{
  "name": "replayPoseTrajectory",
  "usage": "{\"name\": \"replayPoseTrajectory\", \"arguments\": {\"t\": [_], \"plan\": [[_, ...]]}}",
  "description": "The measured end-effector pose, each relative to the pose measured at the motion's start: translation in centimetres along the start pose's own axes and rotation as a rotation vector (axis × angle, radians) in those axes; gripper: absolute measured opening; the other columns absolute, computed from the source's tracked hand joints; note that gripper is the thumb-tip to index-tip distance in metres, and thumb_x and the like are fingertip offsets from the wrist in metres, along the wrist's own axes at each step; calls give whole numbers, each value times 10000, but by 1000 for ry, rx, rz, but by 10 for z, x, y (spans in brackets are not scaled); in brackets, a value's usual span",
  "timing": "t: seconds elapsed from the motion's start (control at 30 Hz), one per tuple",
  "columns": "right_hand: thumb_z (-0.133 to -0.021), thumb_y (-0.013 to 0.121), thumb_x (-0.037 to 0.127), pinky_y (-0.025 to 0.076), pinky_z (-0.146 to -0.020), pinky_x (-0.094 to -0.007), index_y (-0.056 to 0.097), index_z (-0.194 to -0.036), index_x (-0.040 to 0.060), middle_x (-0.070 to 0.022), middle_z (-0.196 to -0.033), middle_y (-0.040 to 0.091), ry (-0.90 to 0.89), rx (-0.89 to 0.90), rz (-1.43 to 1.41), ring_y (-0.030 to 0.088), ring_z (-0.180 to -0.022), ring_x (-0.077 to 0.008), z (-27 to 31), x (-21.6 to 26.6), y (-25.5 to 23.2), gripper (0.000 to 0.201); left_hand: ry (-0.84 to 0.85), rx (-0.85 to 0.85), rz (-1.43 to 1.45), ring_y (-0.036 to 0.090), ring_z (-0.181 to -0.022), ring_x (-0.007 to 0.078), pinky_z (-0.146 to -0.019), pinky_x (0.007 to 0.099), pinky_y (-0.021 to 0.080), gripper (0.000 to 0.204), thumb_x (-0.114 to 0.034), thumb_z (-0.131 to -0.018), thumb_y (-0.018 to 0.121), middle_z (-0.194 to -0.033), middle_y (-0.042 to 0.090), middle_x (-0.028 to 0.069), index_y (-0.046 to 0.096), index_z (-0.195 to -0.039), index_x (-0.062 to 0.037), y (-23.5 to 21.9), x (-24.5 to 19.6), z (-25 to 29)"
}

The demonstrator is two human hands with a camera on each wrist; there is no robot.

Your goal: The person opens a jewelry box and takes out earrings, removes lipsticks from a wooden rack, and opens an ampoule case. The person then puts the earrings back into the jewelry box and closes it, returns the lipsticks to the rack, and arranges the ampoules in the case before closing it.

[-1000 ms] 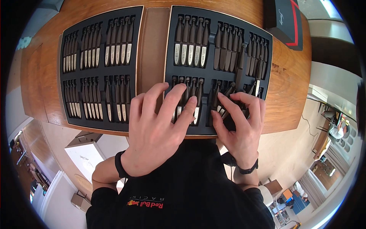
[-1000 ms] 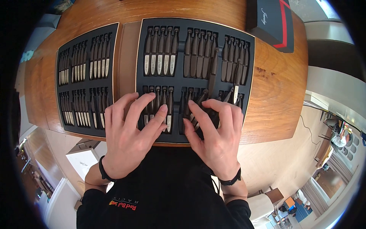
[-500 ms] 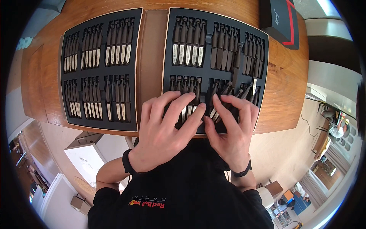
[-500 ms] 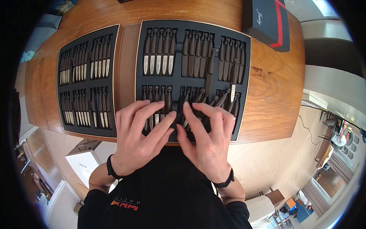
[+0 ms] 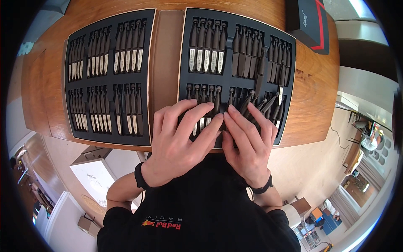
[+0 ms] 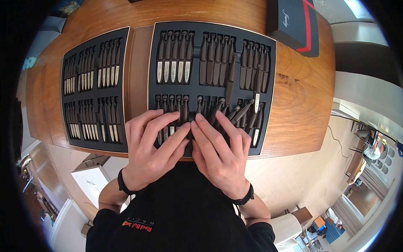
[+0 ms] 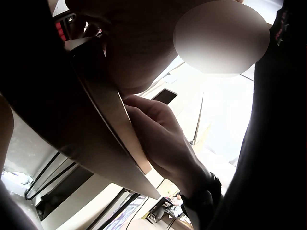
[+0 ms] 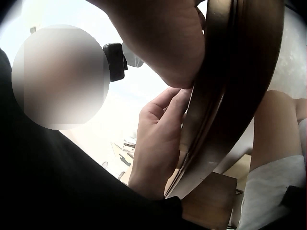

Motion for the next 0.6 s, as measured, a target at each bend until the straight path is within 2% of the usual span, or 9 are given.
{"name": "replayPoseTrajectory", "arguments": {"t": [0.13, 0.2, 0.23, 0.33, 0.5, 0.6], "plan": [[-831, 772, -13, 414, -1008, -415, 663, -1173, 81, -31, -1340, 746, 26, -42, -77, 620, -1306, -309, -1, -5, -3, 371, 61, 2, -16, 596, -1170, 300, -933, 448, 443, 412, -182, -753, 861, -1301, 679, 44, 812, -1161, -148, 1, -1, -1], [-854, 724, -76, 402, -1023, -423, 561, -1166, 79, -51, -1326, 759, 93, -49, -222, 627, -1284, -327, 0, -16, -6, 385, 70, 25, -12, 596, -1165, 299, -928, 447, 443, 417, -198, -747, 867, -1304, 677, 41, 814, -1158, -153, 0, -6, -4], [-881, 693, -89, 417, -1046, -435, 546, -1207, 59, -76, -1301, 768, 109, -71, -228, 632, -1260, -338, 0, -23, -8, 387, 78, 45, -8, 595, -1160, 298, -923, 446, 443, 422, -214, -740, 873, -1308, 675, 38, 816, -1154, -157, 0, -9, -6], [-922, 657, -89, 453, -1071, -436, 586, -1177, 30, -124, -1261, 767, 174, -231, -218, 633, -1243, -353, -7, -40, -20, 290, 53, 48, 2, 597, -1141, 294, -905, 440, 443, 394, -204, -726, 886, -1297, 668, 30, 819, -1110, -149, 5, -14, -10], [-932, 689, -32, 462, -1046, -436, 692, -1154, 42, -130, -1250, 731, 177, -206, -102, 639, -1196, -344, -39, -59, -34, 234, 23, 21, -18, 598, -1115, 293, -881, 445, 446, 327, -162, -709, 887, -1265, 662, 31, 811, -1024, -120, 10, -20, -17], [-914, 742, 28, 474, -1014, -437, 704, -1217, 57, -133, -1240, 701, 175, -105, -72, 640, -1110, -357, -56, -63, -31, 306, 11, 45, -77, 601, -1093, 293, -878, 448, 447, 247, -122, -723, 861, -1221, 667, 41, 794, -959, -96, 10, -27, -21]]}}
Point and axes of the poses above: each hand's wrist, its own z-axis away from the middle knuckle, its own y-axis out of the palm, x = y × z, the point moved 4 cm from there along -z, towards the middle knuckle
